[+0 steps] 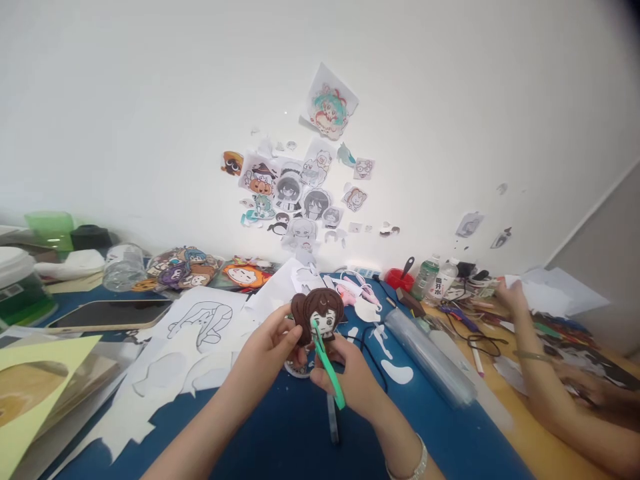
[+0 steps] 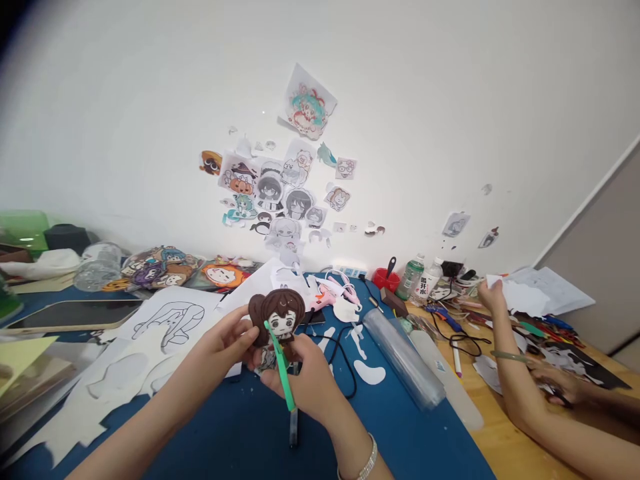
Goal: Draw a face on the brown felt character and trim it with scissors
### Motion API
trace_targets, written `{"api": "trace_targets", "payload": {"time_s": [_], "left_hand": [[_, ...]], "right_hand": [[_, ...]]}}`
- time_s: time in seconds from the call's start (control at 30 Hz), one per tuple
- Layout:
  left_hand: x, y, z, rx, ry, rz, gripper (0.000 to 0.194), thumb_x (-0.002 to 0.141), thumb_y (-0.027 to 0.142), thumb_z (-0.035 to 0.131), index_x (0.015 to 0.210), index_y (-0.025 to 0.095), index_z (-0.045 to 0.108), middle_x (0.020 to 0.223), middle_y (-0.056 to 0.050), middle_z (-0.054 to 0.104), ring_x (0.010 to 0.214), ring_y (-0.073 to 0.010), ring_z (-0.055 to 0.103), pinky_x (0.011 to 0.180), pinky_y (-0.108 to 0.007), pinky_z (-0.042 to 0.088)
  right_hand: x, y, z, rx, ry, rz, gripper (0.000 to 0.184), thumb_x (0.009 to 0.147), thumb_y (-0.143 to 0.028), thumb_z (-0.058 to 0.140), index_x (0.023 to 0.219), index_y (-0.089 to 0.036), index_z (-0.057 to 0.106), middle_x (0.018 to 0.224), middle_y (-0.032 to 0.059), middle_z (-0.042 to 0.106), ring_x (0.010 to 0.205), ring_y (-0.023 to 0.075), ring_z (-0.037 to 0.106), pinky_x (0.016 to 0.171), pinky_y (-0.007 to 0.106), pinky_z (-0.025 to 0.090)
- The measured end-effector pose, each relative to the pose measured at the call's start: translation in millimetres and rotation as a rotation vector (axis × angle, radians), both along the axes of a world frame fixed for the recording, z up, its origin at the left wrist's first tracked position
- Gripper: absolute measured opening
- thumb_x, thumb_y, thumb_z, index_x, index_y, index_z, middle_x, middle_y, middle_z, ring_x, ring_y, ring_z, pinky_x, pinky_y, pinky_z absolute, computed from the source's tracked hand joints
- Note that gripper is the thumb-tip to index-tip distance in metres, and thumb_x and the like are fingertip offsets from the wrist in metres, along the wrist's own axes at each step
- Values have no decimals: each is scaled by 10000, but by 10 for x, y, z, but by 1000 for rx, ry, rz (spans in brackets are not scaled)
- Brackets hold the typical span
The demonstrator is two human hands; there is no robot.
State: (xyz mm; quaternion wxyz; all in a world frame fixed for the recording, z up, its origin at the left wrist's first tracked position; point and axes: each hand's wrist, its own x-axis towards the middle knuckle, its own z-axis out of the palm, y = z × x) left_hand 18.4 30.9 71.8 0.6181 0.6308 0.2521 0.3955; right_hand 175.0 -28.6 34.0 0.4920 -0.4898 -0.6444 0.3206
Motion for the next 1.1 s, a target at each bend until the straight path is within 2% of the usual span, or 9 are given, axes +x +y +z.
{"api": "trace_targets", "payload": {"time_s": [0.1, 0.2, 0.47, 0.6, 0.7, 0.8, 0.93, 1.1], "left_hand": [[-5, -14, 4, -12, -8, -12, 524, 803, 409, 529, 1252, 170, 401, 566, 68, 499, 514, -132, 532, 503, -252, 420], [-5, -28, 1, -16, -5, -34, 535, 818, 402, 508, 1290, 181, 383, 549, 73, 485, 497, -117, 500, 499, -245, 409], [-29, 26, -21, 79, 56, 63, 542, 783, 402, 535, 1277, 201, 436, 564, 79, 468, 489, -134, 535, 497, -261, 424], [-16, 17, -24, 96, 71, 110, 513, 783, 402, 529, 1252, 207, 455, 561, 71, 498, 495, -150, 559, 496, -271, 441], [8, 8, -39, 81, 33, 145, 542, 794, 414, 493, 1276, 186, 396, 581, 64, 514, 519, -162, 579, 497, -278, 458], [20, 1, -66, 83, 31, 144, 551, 790, 414, 489, 1277, 174, 391, 573, 71, 486, 501, -156, 563, 490, -279, 458], [33, -20, -93, 123, 94, 94, 509, 803, 368, 491, 1290, 233, 432, 615, 60, 507, 510, -134, 545, 504, -260, 437], [33, -40, -67, 132, 122, 86, 527, 819, 364, 462, 1329, 248, 395, 615, 63, 477, 513, -130, 531, 513, -256, 431]], "right_hand": [[13, 4, 19, -47, 82, 50, 502, 719, -511, 680, 1065, -158, 588, 890, 70, 618, 816, 213, 581, 740, 312, 482], [16, 0, 61, -86, 105, 84, 540, 696, -588, 665, 988, -136, 622, 888, 86, 632, 843, 234, 588, 741, 313, 476], [22, -10, 89, -80, 62, 118, 445, 707, -537, 684, 899, -136, 665, 796, 43, 590, 710, 155, 515, 651, 256, 427], [-7, -1, 41, -110, 138, 115, 485, 677, -572, 691, 862, -124, 650, 722, 32, 551, 645, 137, 492, 595, 245, 420], [-44, 3, 15, -111, 198, 154, 544, 680, -624, 656, 889, -123, 624, 662, 17, 522, 606, 132, 488, 574, 247, 420], [-59, 8, 16, -90, 191, 155, 529, 705, -623, 635, 899, -131, 617, 675, 20, 531, 617, 135, 498, 587, 249, 425], [-50, 17, 25, -67, 169, 175, 468, 733, -596, 625, 838, -139, 619, 729, 42, 579, 673, 159, 547, 645, 266, 463], [-39, 28, -17, -57, 138, 86, 549, 698, -605, 653, 974, -131, 623, 886, 99, 651, 842, 237, 615, 726, 311, 502]]}}
